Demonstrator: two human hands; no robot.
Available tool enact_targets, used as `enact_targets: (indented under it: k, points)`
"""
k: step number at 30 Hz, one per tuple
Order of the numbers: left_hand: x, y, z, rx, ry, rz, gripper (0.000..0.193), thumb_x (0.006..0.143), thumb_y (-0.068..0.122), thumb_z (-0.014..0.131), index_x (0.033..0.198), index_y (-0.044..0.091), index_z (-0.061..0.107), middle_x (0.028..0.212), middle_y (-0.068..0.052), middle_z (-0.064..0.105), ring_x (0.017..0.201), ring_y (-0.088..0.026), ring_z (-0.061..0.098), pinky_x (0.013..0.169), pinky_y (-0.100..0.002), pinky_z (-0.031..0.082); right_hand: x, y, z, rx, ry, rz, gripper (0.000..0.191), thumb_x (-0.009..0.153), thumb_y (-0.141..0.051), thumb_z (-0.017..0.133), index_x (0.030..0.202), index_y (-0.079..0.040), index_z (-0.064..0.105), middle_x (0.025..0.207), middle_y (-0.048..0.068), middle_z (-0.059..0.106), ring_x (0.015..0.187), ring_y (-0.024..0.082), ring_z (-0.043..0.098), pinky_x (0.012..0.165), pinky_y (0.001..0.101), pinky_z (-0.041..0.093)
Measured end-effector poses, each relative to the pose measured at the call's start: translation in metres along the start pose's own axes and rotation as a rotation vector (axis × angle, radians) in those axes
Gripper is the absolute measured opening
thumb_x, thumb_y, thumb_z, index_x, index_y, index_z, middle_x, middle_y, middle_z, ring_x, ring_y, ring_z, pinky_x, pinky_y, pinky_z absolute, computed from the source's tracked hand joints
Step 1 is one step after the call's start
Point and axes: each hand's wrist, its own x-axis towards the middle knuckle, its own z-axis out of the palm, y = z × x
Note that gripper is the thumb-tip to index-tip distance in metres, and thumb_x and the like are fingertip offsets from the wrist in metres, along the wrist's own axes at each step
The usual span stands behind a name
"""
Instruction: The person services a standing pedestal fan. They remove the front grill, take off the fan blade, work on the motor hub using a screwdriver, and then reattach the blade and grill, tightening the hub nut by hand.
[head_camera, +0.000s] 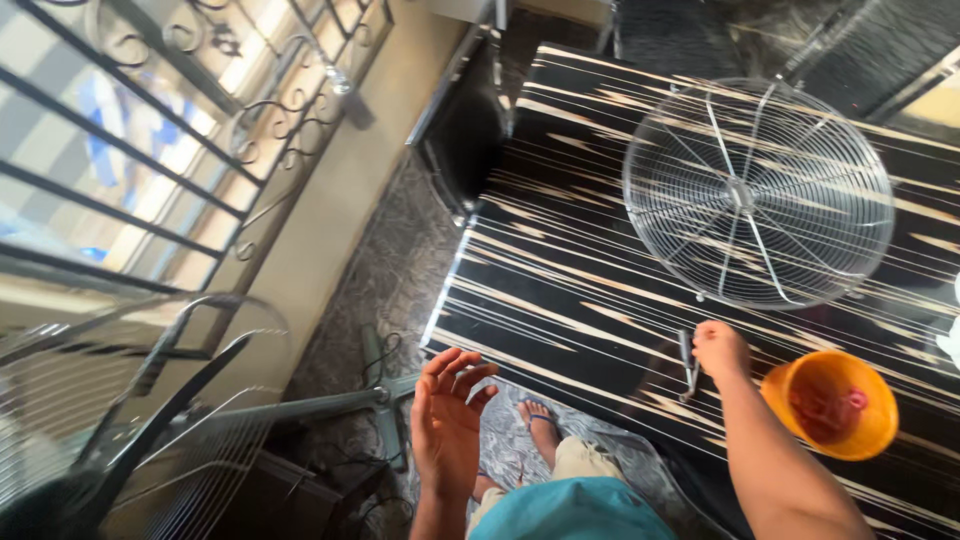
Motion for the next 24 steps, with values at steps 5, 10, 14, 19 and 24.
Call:
enact_targets:
  k: [5, 10, 14, 19, 24]
  points:
    - [0.018, -0.033, 0.026, 0.025, 0.003, -0.045, 0.057, 0.105, 0.046, 0.043, 0.14, 0.002, 0.051, 0.132, -0.017, 0.061, 0.119, -0.031, 0.062, 0.098, -0.044, 0.05, 0.013, -0.001, 0.011, -0.426, 0.007, -0.115, 0.029, 0.087, -0.026, 0.081, 0.11, -0.012, 0.073, 0.098, 0.016, 0.076, 0.096, 0.037, 0.073, 0.084, 0.0463, 0.058]
    - [0.019, -0.034, 0.027, 0.025, 0.038, -0.021, 0.056, 0.105, 0.045, 0.043, 0.139, 0.002, 0.051, 0.131, -0.017, 0.062, 0.117, -0.03, 0.062, 0.098, -0.043, 0.05, 0.006, -0.011, 0.036, -0.476, -0.062, -0.254, 0.037, 0.082, -0.023, 0.08, 0.116, -0.012, 0.068, 0.103, 0.015, 0.075, 0.097, 0.037, 0.073, 0.082, 0.0461, 0.058]
    - [0.009, -0.017, 0.007, 0.004, 0.077, 0.064, 0.055, 0.105, 0.045, 0.042, 0.138, 0.002, 0.052, 0.13, -0.016, 0.062, 0.116, -0.031, 0.063, 0.097, -0.044, 0.05, -0.018, -0.051, 0.081, -0.238, -0.302, -0.445, 0.032, 0.085, -0.028, 0.078, 0.11, -0.01, 0.071, 0.091, 0.01, 0.076, 0.083, 0.027, 0.073, 0.075, 0.0389, 0.058]
    - [-0.02, 0.024, -0.034, -0.019, 0.195, 0.196, 0.052, 0.107, 0.045, 0.041, 0.137, 0.005, 0.054, 0.129, -0.015, 0.063, 0.116, -0.031, 0.064, 0.096, -0.043, 0.051, -0.096, -0.133, 0.146, 0.229, -0.759, -0.504, 0.019, 0.099, -0.023, 0.07, 0.101, -0.004, 0.067, 0.076, 0.004, 0.062, 0.067, 0.014, 0.058, 0.061, 0.0308, 0.051]
    - [-0.053, 0.089, -0.087, -0.108, 0.296, 0.402, 0.053, 0.108, 0.047, 0.044, 0.139, 0.005, 0.054, 0.131, -0.015, 0.063, 0.116, -0.031, 0.063, 0.096, -0.042, 0.05, -0.207, -0.227, 0.163, 0.418, -1.142, -0.781, 0.016, 0.098, -0.013, 0.065, 0.114, -0.008, 0.063, 0.082, 0.001, 0.062, 0.073, 0.009, 0.058, 0.067, 0.024, 0.05]
